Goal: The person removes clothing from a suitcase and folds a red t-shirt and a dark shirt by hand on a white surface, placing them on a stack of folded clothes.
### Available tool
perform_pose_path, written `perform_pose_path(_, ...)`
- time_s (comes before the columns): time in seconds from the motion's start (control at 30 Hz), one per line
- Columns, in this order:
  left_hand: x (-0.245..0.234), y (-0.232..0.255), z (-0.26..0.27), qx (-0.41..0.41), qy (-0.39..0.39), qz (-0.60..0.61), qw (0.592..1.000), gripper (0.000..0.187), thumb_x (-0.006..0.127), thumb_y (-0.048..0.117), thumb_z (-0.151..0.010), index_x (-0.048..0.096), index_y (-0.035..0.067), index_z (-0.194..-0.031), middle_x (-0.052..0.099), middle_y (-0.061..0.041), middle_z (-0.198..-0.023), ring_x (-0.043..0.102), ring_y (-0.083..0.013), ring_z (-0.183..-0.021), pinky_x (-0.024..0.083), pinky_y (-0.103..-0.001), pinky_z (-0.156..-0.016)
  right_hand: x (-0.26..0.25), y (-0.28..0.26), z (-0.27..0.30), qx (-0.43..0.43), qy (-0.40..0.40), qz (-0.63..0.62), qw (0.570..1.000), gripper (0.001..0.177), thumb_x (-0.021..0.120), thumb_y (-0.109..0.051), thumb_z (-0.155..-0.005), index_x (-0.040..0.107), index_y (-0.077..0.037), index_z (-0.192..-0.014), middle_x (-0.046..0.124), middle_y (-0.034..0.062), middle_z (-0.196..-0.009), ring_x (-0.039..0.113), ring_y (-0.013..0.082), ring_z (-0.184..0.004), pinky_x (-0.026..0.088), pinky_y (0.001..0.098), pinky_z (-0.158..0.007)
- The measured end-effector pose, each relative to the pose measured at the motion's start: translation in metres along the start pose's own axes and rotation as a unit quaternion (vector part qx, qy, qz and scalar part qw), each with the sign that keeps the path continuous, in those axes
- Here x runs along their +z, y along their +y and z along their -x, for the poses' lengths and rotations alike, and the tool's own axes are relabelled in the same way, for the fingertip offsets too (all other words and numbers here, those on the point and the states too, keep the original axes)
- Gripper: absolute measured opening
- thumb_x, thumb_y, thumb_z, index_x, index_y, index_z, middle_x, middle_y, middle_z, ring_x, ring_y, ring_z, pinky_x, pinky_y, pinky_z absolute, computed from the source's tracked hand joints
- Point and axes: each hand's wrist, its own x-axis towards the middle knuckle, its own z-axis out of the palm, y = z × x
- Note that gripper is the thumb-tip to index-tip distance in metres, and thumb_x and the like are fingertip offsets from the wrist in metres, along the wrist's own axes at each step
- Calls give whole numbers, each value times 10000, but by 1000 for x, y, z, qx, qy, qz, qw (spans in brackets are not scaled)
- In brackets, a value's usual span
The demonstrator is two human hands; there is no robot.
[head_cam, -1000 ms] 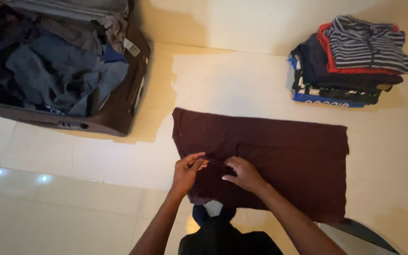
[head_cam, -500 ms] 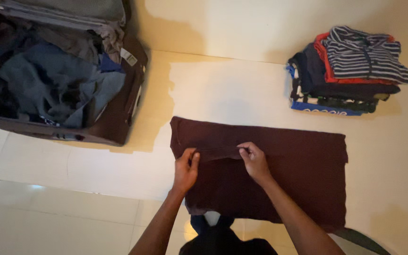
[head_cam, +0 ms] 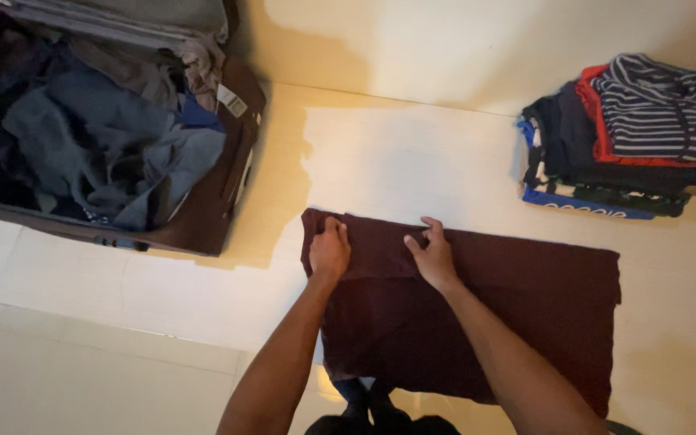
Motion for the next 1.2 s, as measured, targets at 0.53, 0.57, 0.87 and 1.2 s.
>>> perform_pose_path(0.53, -16, 24, 24, -48, -29, -81, 995, 296, 377, 349, -1123, 491, 109, -1255, 747, -245, -969, 717, -462, -927, 558, -580, -819, -8, -19, 12, -15, 48, 188, 981, 343, 593, -312, -1014, 572, -62, -1248, 630, 143, -1208, 688, 345, -988, 569, 502, -832)
perform_pose_path(0.57, -19, 31, 36, -49, -29, -81, 995, 296, 377, 349, -1123, 491, 109, -1255, 747, -245, -969, 717, -462, -927, 558, -580, -819, -8, -18, 17, -15, 48, 188, 981, 343, 593, -312, -1014, 572, -62, -1248, 630, 143, -1208, 688, 345, -988, 569, 502, -832)
perform_pose_path(0.87, 27, 47, 84, 271, 54, -152, 949, 651, 419, 445, -1035, 354, 61, -1557, 230, -178, -1661, 127, -427, -1513, 77, -650, -1166, 0, 19, 51, -116, -18, 433, 894, 618, 352, -415, -1029, 289, -161, -1590, 120, 69, -1691, 85, 322, -1558, 53, 672, -1187)
perform_pose_path(1.2, -7, -3, 43, 219, -9, -268, 938, 673, 325, 534, -1031, 235, 208, -1612, 122, -61, -1700, 31, -369, -1555, 26, -696, -1178, -173, 162, 104, 39, 139, 430, 891, 705, 244, -575, -1051, 205, -188, -1640, 103, 166, -1713, 79, 431, -1568, 7, 785, -1153)
